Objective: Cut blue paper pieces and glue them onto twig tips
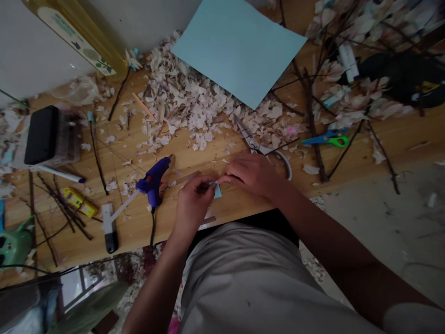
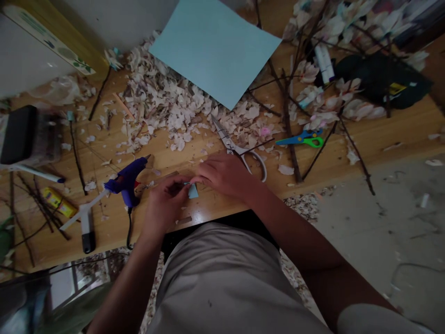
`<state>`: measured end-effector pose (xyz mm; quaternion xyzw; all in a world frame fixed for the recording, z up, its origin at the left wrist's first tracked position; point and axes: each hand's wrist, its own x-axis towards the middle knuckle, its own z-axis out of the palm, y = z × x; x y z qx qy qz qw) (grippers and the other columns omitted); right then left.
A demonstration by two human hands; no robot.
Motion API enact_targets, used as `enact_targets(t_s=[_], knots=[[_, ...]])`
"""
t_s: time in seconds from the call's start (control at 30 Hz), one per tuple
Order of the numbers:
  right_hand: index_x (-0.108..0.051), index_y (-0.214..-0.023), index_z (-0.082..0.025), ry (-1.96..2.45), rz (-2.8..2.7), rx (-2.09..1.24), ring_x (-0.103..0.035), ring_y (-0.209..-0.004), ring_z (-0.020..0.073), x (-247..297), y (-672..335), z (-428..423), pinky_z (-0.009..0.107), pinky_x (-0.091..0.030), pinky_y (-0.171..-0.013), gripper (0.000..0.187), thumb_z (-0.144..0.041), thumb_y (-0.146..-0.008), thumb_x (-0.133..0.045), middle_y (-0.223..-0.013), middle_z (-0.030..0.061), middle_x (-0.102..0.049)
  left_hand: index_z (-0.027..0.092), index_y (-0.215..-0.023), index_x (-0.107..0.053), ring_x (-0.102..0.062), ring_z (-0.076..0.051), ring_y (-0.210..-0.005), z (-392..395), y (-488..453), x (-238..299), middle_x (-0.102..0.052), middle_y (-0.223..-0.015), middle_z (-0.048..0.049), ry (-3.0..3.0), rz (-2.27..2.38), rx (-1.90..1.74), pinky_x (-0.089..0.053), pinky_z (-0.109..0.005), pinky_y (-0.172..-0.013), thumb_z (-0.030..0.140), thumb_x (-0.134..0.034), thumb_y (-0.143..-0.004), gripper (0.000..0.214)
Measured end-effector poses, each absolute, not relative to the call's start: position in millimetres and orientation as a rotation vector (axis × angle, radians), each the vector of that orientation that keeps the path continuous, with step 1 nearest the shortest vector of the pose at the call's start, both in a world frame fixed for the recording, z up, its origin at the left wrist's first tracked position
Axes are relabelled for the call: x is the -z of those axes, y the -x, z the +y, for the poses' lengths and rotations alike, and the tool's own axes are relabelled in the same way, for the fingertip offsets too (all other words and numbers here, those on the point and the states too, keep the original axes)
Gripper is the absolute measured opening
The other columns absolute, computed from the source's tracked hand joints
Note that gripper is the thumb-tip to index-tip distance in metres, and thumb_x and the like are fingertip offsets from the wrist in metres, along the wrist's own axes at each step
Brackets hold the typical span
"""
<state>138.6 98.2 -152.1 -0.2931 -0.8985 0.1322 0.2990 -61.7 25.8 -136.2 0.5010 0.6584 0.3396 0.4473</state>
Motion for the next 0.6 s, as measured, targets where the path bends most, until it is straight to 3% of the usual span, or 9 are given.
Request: enact_targets(t_s=[0.2,0.37,0.6], knots=[[-0.068,-0.095,-0.017,0.693,-2.396,-0.314,-0.065,-0.078,0.0181,151.7,-137.0,100.2,0.031,-0.048,-0.072,0.022,-0.026,-0.108,-0.054,-0.082,0.0031,-0.072,0.021,-0.096,-0.071,-0.064,-0.017,-0.078,24.8,62.0,132.3,-0.071,-0.09,-0.0032,-1.402,1.684,-0.789,-0.048,-0.028,-0.072,0.024,-0.067,-0.087,0.011],[-0.069,-0.1,-0.015,0.701,-2.405,-0.293,-0.067,-0.081,0.0202,151.6,-137.2,99.2,0.032,-0.052,-0.073,0.023,-0.023,-0.109,-0.05,-0.086,0.0058,-0.073,0.021,-0.103,-0.073,-0.065,-0.02,-0.087,25.5,63.6,123.8,-0.071,-0.096,-0.0054,-1.59,1.686,-0.703,-0.05,-0.03,-0.079,0.028,-0.063,-0.094,0.015],[-0.07,-0.107,-0.015,0.704,-2.433,-0.282,-0.068,-0.09,0.0223,151.4,-137.6,98.2,0.035,-0.054,-0.08,0.022,-0.016,-0.105,-0.048,-0.096,0.0087,-0.074,0.021,-0.098,-0.073,-0.065,-0.019,-0.082,26.1,62.1,121.9,-0.071,-0.092,-0.0049,-1.611,1.687,-0.677,-0.049,-0.029,-0.073,0.025,-0.065,-0.092,0.011]])
